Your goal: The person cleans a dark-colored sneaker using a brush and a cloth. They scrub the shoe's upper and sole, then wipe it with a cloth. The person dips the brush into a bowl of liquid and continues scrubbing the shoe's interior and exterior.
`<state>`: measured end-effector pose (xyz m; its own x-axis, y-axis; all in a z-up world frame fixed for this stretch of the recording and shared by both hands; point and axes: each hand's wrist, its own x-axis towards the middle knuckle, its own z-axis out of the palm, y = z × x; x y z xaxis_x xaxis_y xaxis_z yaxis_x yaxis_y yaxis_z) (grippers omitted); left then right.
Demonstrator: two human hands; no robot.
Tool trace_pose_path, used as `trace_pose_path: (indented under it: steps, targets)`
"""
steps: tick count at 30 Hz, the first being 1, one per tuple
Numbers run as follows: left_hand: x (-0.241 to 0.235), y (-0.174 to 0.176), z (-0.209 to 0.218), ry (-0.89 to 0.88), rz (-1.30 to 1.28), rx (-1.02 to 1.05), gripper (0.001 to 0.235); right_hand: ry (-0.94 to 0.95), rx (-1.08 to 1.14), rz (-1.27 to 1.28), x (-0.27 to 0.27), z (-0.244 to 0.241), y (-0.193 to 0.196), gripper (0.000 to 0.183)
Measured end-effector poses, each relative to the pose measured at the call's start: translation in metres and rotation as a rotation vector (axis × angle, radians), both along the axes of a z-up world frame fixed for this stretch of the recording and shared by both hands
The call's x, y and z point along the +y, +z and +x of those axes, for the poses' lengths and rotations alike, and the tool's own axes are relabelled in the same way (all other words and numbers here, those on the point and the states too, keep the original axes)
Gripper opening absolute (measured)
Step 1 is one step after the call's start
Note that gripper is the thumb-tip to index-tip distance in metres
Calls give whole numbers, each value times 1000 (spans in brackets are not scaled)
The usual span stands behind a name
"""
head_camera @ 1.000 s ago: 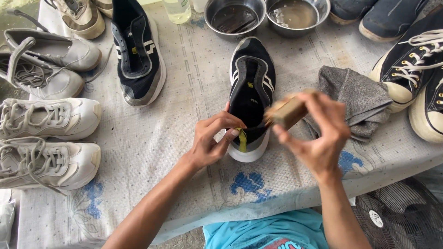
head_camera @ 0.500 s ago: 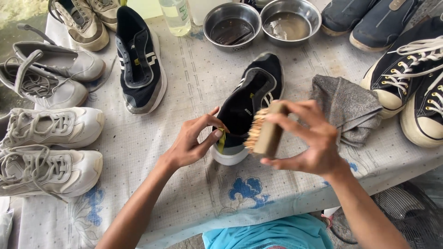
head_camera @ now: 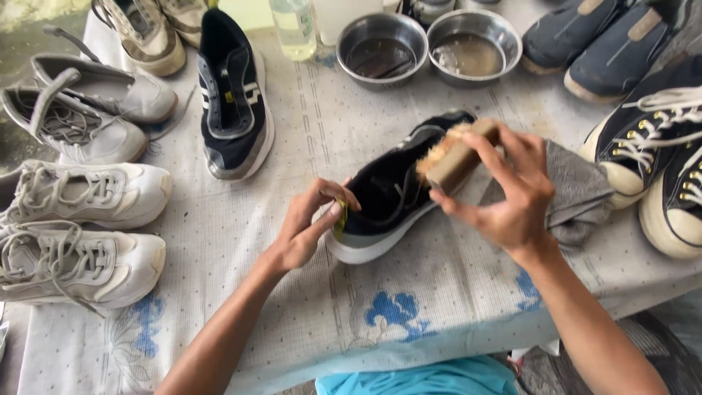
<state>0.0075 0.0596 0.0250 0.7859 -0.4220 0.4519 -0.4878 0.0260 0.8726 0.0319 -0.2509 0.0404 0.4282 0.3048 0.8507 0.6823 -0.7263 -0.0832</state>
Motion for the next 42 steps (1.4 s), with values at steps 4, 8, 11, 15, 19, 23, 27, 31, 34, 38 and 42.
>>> trace_pose_path:
  steps: [4, 8, 11, 15, 19, 23, 27, 31, 34, 38, 42]
  targets:
    - [-7, 19, -2, 9, 209, -142, 64, 225, 71, 11, 5, -5, -12, 77]
    - [-18, 50, -4, 54, 359, -185, 85, 180, 68, 64, -4, 11, -19, 72]
    - [-25, 76, 1, 53, 490, -155, 83, 170, 32, 93, -10, 16, -14, 75]
    - [-46, 111, 0, 3, 634, -13, 81, 280, 85, 68, 1, 0, -22, 75]
    - [-61, 116, 6, 98, 829, -52, 79, 196, 72, 61, -10, 19, -28, 75]
    - [-67, 114, 14, 125, 829, 8, 79, 187, 88, 182, -15, 20, -26, 79]
    - [-72, 117, 14, -32, 698, 270, 90, 323, 187, 170, -7, 12, -47, 81]
    - [-62, 115, 18, -90, 679, 358, 94, 164, 209, 113, -9, 20, -39, 77]
    - [-56, 107, 26, -186, 637, 509, 101, 148, 208, 118, -9, 16, -42, 79]
    - [-51, 105, 26, -283, 636, 386, 108, 224, 194, 160, -8, 12, -49, 83]
    - [-47, 106, 26, -321, 651, 323, 108, 37, 207, 196, -8, 13, -24, 75]
